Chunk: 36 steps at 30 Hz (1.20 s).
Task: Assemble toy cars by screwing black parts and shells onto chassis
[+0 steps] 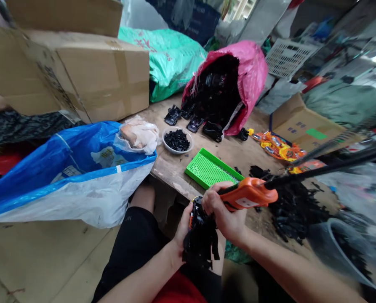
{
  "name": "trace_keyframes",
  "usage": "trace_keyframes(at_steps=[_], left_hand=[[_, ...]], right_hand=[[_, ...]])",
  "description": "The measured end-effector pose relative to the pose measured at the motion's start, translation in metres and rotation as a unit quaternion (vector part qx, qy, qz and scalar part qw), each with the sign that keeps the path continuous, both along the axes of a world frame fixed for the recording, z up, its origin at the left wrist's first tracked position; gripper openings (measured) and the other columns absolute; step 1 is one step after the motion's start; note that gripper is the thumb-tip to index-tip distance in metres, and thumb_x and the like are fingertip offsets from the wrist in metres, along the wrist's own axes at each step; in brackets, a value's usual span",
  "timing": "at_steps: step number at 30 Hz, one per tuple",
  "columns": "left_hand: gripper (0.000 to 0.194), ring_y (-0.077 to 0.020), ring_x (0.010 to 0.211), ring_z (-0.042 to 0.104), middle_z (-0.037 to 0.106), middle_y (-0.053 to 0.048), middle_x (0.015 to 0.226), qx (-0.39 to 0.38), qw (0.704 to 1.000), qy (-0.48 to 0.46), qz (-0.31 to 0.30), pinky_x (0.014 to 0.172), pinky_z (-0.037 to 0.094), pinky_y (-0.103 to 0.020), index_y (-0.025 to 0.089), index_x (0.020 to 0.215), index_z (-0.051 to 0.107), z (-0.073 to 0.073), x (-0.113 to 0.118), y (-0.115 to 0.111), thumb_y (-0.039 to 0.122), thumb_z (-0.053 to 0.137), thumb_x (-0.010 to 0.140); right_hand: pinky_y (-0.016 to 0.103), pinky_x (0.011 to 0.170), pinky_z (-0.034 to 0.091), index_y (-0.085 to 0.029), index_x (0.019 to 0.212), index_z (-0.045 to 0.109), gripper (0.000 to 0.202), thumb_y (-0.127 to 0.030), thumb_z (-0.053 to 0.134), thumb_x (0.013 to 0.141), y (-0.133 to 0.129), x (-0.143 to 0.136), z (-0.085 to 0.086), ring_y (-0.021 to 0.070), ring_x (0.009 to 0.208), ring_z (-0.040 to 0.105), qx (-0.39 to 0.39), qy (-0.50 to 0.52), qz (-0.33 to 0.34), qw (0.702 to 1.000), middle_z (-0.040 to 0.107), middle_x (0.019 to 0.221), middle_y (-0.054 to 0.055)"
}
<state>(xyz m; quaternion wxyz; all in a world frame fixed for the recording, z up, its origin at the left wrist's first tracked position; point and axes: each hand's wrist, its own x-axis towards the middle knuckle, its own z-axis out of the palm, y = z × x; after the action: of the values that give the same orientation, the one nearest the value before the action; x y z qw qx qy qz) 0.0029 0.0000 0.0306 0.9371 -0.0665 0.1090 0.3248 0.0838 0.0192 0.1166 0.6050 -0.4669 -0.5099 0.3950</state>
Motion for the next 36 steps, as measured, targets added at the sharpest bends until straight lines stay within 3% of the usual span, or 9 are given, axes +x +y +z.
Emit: trace_keyframes(at_steps=[4,8,14,18,24,36], left_hand=[[0.052,-0.0276,0.092,0.072,0.077,-0.01,0.09,-0.009,1.0,0.015,-0.024,0.092,0.051,-0.037,0.011,0.109,0.073,-0.004,-0.001,0.001,0.058,0.058,0.092],[0.054,-0.0262,0.083,0.073,0.077,-0.01,0.083,-0.026,0.998,0.029,-0.053,0.085,0.054,-0.036,0.011,0.101,0.074,-0.008,-0.005,0.001,0.061,0.059,0.09],[0.059,-0.0269,0.077,0.073,0.076,-0.011,0.078,-0.03,0.996,0.023,-0.075,0.081,0.054,-0.037,0.01,0.105,0.074,-0.006,-0.007,-0.001,0.064,0.057,0.089],[0.061,-0.0261,0.076,0.073,0.076,-0.011,0.078,-0.025,0.995,0.017,-0.093,0.08,0.054,-0.037,0.01,0.105,0.073,-0.007,-0.008,0.0,0.067,0.057,0.088],[0.061,-0.0257,0.077,0.073,0.076,-0.01,0.079,-0.025,0.995,0.033,-0.092,0.08,0.054,-0.036,0.011,0.105,0.073,-0.007,-0.009,0.001,0.068,0.057,0.088],[0.059,-0.0242,0.076,0.073,0.076,-0.01,0.079,-0.017,0.996,0.03,-0.081,0.078,0.053,-0.033,0.011,0.108,0.073,-0.005,-0.009,0.002,0.065,0.055,0.091]], right_hand=[[0.02,0.04,0.038,-0.022,0.092,0.057,0.015,-0.027,0.071,0.089,0.015,-0.005,0.024,0.0071,0.039,0.042,0.038,0.084,-0.041,0.995,0.046,0.05,-0.011],[0.02,0.041,0.04,-0.022,0.086,0.054,0.019,-0.026,0.073,0.085,0.051,0.005,0.04,0.0065,0.038,0.043,0.097,0.086,-0.095,0.987,0.046,0.049,-0.012],[0.02,0.04,0.039,-0.022,0.083,0.052,0.026,-0.032,0.076,0.081,0.118,0.019,0.027,0.006,0.038,0.042,0.125,0.097,-0.14,0.977,0.044,0.049,-0.013],[0.021,0.039,0.04,-0.022,0.083,0.053,0.026,-0.033,0.076,0.08,0.143,0.019,0.014,0.0066,0.037,0.043,0.131,0.098,-0.131,0.978,0.046,0.049,-0.013],[0.021,0.038,0.039,-0.022,0.084,0.052,0.029,-0.035,0.078,0.078,0.157,0.019,0.007,0.0065,0.037,0.044,0.131,0.098,-0.125,0.979,0.047,0.05,-0.013],[0.022,0.039,0.039,-0.022,0.084,0.051,0.03,-0.036,0.076,0.078,0.159,0.022,-0.001,0.0056,0.038,0.044,0.121,0.084,-0.129,0.981,0.048,0.055,-0.012]])
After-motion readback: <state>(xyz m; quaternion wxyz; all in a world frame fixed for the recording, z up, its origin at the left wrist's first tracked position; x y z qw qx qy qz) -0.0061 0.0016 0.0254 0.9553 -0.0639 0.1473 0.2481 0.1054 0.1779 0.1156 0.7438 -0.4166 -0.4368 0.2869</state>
